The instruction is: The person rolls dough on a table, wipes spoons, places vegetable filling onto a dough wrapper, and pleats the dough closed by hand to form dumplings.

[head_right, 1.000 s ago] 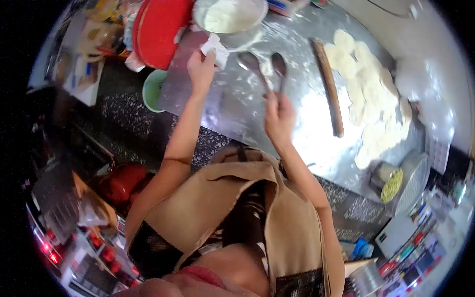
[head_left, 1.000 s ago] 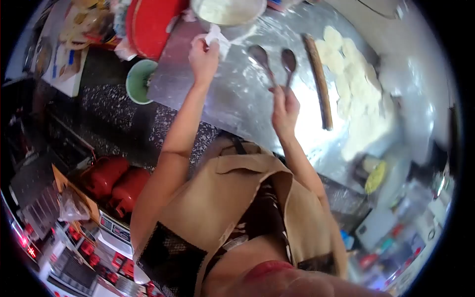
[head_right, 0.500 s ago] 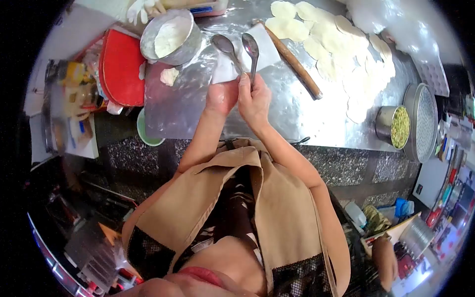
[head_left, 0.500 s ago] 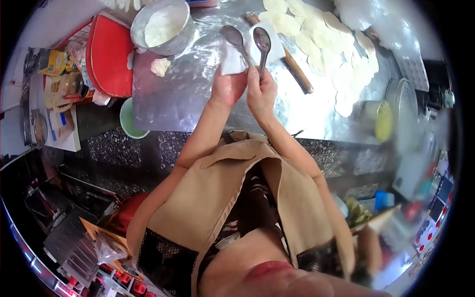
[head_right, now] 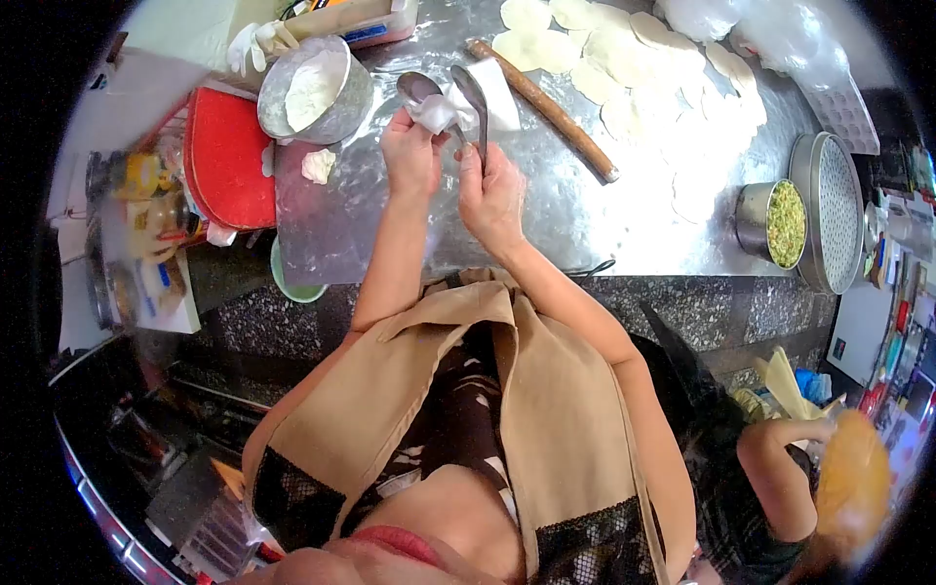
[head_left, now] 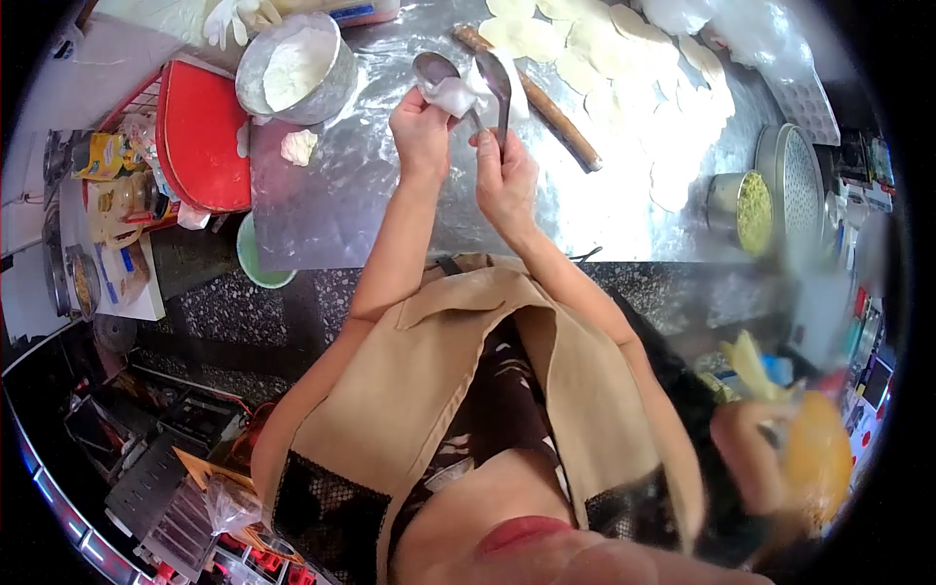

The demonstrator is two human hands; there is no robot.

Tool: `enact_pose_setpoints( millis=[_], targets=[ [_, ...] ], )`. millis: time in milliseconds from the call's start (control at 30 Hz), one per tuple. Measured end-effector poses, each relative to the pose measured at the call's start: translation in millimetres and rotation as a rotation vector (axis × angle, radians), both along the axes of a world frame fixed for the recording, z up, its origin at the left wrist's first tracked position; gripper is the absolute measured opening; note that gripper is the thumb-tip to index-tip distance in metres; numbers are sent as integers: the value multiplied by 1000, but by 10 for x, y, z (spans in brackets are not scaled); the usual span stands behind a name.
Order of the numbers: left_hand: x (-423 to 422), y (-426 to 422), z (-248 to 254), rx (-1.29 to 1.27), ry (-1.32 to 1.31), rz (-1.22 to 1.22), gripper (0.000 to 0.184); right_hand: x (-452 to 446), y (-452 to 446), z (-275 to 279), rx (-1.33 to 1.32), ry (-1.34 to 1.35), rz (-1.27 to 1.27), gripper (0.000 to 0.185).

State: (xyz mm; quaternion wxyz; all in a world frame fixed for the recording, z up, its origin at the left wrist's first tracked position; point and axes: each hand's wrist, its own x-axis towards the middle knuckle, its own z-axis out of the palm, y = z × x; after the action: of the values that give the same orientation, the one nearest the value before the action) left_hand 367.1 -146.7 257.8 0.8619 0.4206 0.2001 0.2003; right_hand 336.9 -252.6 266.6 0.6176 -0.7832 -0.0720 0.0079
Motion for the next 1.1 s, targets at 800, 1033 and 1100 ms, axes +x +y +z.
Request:
enact_pose_setpoints(
  millis=[800, 1033, 1100],
  targets=[
    [162, 463, -127, 864, -86, 323, 16, -38, -15, 82, 27, 176, 66, 25],
    [261, 887, -135, 861, 68, 491, 25, -63, -80, 96, 52, 206, 52, 26],
    [219, 818, -216, 778, 121, 299, 27, -15, -111, 104, 80, 211, 38, 25]
  ],
)
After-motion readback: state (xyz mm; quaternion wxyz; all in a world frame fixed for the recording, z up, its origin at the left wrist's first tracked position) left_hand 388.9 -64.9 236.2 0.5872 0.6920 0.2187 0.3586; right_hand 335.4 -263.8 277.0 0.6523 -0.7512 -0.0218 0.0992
